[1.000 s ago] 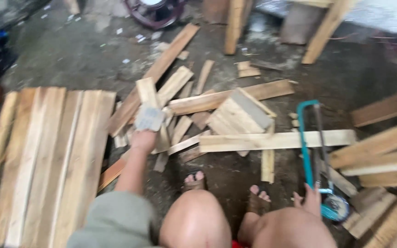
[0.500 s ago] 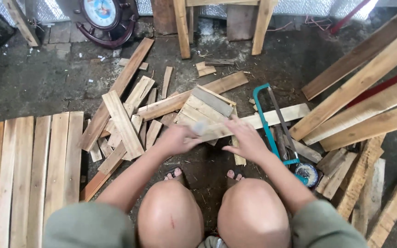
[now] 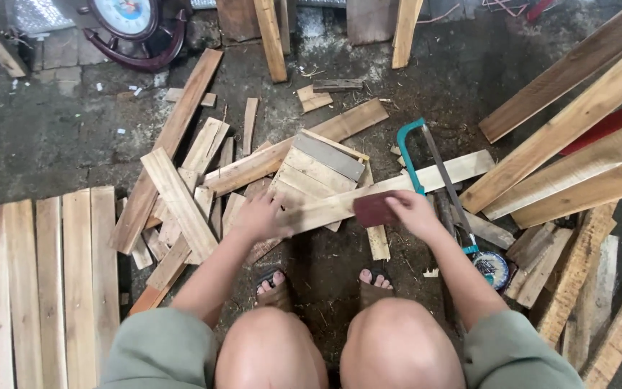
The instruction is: The person uses a hand saw to cut a piece of wood placed on a makeshift workbench. After cutting, they sand the wood with sandpaper and then resume sawing.
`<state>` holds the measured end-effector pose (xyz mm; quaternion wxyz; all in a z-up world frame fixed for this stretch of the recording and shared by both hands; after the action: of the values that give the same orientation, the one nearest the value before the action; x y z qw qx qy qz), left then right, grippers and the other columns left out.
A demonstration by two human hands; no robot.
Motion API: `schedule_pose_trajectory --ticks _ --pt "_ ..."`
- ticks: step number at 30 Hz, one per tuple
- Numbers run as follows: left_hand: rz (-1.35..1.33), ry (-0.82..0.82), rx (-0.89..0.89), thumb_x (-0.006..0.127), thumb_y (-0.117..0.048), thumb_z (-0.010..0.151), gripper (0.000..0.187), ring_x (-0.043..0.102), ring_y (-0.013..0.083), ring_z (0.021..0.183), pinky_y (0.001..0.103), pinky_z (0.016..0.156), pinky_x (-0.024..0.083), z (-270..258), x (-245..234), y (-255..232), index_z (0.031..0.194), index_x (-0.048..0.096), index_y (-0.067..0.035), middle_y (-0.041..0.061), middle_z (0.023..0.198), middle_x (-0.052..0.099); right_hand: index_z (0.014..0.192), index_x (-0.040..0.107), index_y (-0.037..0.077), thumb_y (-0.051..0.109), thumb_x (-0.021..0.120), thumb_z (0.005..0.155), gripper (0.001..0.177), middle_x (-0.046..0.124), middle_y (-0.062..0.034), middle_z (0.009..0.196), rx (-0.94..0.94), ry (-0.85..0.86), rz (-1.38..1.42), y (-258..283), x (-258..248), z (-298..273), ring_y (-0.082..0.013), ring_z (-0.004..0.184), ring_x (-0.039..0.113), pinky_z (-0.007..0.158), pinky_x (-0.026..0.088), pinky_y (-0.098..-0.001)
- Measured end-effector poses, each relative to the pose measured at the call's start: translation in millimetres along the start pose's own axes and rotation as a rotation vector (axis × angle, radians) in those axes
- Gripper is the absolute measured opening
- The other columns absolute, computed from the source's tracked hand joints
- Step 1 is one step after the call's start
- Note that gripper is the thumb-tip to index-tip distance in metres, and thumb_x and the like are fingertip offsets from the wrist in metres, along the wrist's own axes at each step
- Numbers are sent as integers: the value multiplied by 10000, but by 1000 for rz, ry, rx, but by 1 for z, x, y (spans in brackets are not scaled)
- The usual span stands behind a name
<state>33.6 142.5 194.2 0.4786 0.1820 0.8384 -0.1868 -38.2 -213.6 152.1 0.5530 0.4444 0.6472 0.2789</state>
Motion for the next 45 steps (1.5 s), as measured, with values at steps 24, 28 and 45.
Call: schedule_pose_trajectory --ticks 24,28,45 --pt "218 -427 72 747 -569 756 945 648 384 1002 454 895 519 22 176 29 1362 504 113 224 1125 602 1084 683 80 181 614 1088 122 730 -62 799 -19 -467 59 -86 -19 13 -77 726 603 631 524 -271" --pt "123 -414 6 746 -549 776 953 639 374 1012 443 922 521 9 180 15 1403 477 116 232 1170 587 1128 694 51 146 602 1091 137 752 -130 860 -42 -459 82 -78 -16 13 -94 754 640 652 540 -284" --pt "-932 -50 -565 535 -615 977 839 502 362 1401 487 1199 399 -41 150 24 1594 330 -85 236 1500 512 948 820 114 121 648 872 188 799 -116 988 -550 -210 -720 -29 150 32 -339 1028 733 1000 520 -486"
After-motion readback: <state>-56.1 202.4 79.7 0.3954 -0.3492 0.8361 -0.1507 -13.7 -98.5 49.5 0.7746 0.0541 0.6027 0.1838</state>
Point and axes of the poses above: each hand's wrist, its own z-axis towards the middle knuckle, its own x-axis out of the palm, y = z × x, the point moved 4 cm from there along z, towards the middle knuckle
